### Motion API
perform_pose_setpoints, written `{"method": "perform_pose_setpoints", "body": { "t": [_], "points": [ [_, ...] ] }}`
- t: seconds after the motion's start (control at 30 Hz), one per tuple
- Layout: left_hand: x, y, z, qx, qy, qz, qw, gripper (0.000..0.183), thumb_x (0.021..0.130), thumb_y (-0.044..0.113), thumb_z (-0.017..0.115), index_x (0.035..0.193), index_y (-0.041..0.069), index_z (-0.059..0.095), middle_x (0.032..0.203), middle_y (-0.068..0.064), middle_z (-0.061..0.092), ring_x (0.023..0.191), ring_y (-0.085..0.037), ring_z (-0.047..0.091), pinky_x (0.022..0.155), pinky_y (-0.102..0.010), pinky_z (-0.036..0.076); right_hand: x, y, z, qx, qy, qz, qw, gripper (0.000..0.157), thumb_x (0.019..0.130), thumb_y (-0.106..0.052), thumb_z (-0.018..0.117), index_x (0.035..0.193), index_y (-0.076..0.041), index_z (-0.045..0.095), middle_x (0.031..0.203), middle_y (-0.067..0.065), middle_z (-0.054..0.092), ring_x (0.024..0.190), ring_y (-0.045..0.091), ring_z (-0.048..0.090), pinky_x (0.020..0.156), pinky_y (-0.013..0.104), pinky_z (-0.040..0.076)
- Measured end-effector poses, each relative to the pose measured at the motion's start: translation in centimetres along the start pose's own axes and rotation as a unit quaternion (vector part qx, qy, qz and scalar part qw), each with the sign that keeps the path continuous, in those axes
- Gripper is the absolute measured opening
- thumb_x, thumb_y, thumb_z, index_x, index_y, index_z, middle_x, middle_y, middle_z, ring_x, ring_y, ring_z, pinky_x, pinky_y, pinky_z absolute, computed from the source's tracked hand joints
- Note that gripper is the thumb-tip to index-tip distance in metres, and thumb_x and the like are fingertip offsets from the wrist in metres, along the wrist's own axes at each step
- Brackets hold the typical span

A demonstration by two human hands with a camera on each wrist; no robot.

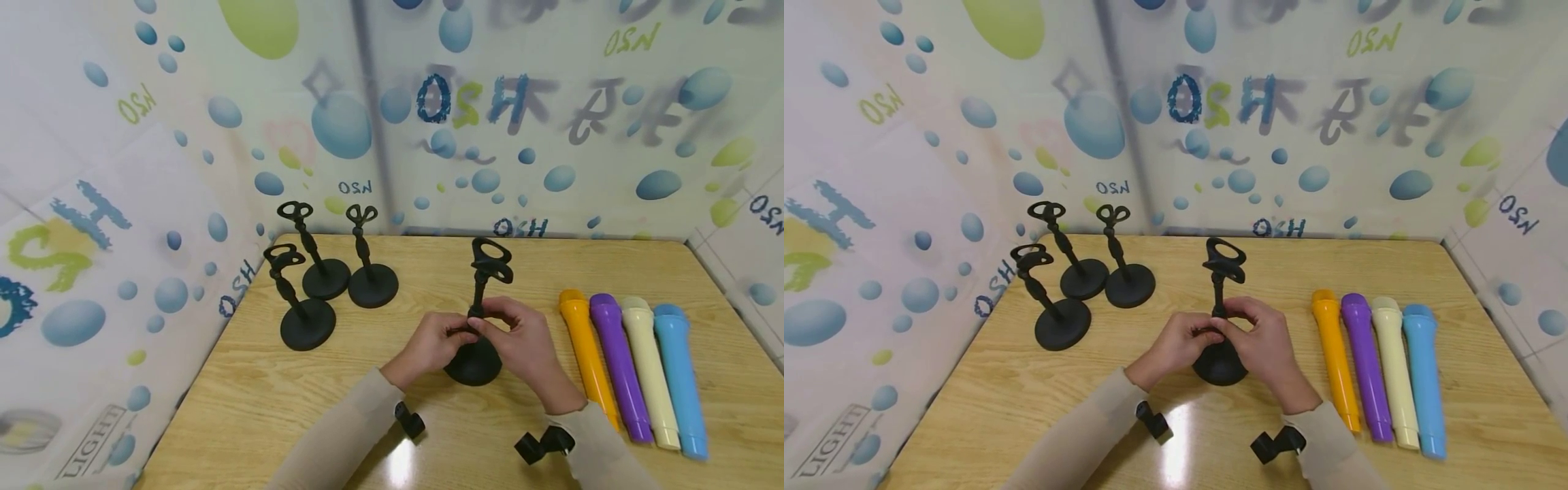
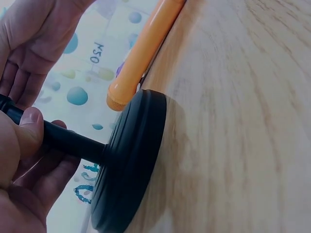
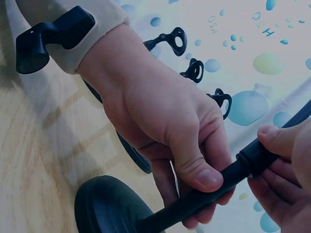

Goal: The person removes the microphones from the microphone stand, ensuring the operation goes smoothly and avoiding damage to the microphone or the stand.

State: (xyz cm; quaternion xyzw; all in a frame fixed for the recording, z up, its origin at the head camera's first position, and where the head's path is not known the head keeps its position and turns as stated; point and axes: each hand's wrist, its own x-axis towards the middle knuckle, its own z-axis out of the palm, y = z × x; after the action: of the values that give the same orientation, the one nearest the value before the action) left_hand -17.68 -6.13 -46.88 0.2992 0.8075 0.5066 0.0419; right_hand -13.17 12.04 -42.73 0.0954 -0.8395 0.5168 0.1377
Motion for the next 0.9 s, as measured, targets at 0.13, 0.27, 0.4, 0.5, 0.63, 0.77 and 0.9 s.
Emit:
{"method": "perform_pose_setpoints", "body": {
  "t": [0.13, 0.27, 0.4, 0.5, 0.63, 0.77, 0.9],
  "points": [
    [0.0, -0.1, 0.1, -0.001, -0.002, 0.007, 1.0000, 0.016, 0.099, 0.002, 0.076, 0.113, 0.003, 0.083, 0.106, -0.014, 0.083, 0.102, -0.026, 0.080, 0.085, -0.017, 0.060, 0.1, 0.1, -0.1, -0.001, -0.009, -0.003, 1.000, 0.019, 0.096, -0.007, 0.081, 0.115, -0.005, 0.080, 0.107, 0.009, 0.082, 0.101, 0.024, 0.076, 0.101, 0.035, 0.062],
    [0.1, -0.2, 0.1, 0.001, 0.001, 0.010, 0.9999, 0.015, 0.098, 0.002, 0.076, 0.111, 0.003, 0.084, 0.104, -0.014, 0.083, 0.100, -0.025, 0.080, 0.083, -0.017, 0.060, 0.2, 0.1, -0.2, 0.005, -0.019, -0.006, 1.000, 0.018, 0.097, -0.006, 0.081, 0.115, -0.004, 0.080, 0.107, 0.010, 0.082, 0.101, 0.026, 0.077, 0.101, 0.055, 0.061],
    [0.1, -0.1, 0.1, 0.001, 0.004, 0.009, 0.9999, 0.012, 0.098, 0.001, 0.077, 0.107, 0.002, 0.084, 0.102, -0.014, 0.083, 0.097, -0.021, 0.079, 0.082, -0.016, 0.059, 0.3, 0.3, -0.3, 0.017, -0.033, -0.004, 0.999, 0.017, 0.097, -0.007, 0.080, 0.115, -0.006, 0.081, 0.108, 0.008, 0.083, 0.102, 0.020, 0.076, 0.101, 0.049, 0.062],
    [0.1, -0.2, 0.1, 0.000, 0.005, 0.006, 1.0000, 0.010, 0.097, 0.001, 0.077, 0.104, 0.002, 0.083, 0.100, -0.014, 0.083, 0.095, -0.019, 0.079, 0.081, -0.016, 0.059, 0.4, 0.5, -0.5, 0.037, -0.051, -0.006, 0.998, 0.019, 0.098, -0.007, 0.079, 0.117, -0.007, 0.081, 0.112, 0.008, 0.083, 0.104, 0.011, 0.075, 0.100, 0.034, 0.063],
    [0.1, -0.1, 0.2, -0.002, 0.003, 0.004, 1.0000, 0.008, 0.097, 0.001, 0.077, 0.102, 0.001, 0.083, 0.099, -0.014, 0.083, 0.094, -0.021, 0.078, 0.081, -0.016, 0.059, 0.6, 1.1, -0.8, 0.069, -0.083, -0.019, 0.994, 0.024, 0.101, -0.006, 0.075, 0.125, -0.004, 0.078, 0.120, 0.012, 0.082, 0.107, 0.001, 0.073, 0.094, 0.017, 0.059],
    [0.2, -0.1, 0.2, -0.005, -0.001, 0.005, 1.0000, 0.010, 0.097, 0.001, 0.077, 0.104, 0.000, 0.084, 0.101, -0.014, 0.083, 0.098, -0.021, 0.079, 0.083, -0.016, 0.060, 0.7, 1.9, -1.0, 0.103, -0.115, -0.051, 0.987, 0.031, 0.106, -0.003, 0.067, 0.135, 0.003, 0.071, 0.128, 0.019, 0.078, 0.112, -0.003, 0.071, 0.095, 0.014, 0.057],
    [0.1, 0.0, 0.1, 0.003, -0.003, 0.012, 0.9999, 0.010, 0.098, 0.003, 0.077, 0.105, 0.001, 0.084, 0.100, -0.014, 0.083, 0.094, -0.015, 0.077, 0.082, -0.017, 0.060, 0.5, 2.4, -1.0, 0.143, -0.126, -0.062, 0.980, 0.040, 0.106, 0.001, 0.065, 0.146, 0.006, 0.061, 0.137, 0.027, 0.072, 0.121, -0.005, 0.068, 0.102, 0.014, 0.054]
  ]
}}
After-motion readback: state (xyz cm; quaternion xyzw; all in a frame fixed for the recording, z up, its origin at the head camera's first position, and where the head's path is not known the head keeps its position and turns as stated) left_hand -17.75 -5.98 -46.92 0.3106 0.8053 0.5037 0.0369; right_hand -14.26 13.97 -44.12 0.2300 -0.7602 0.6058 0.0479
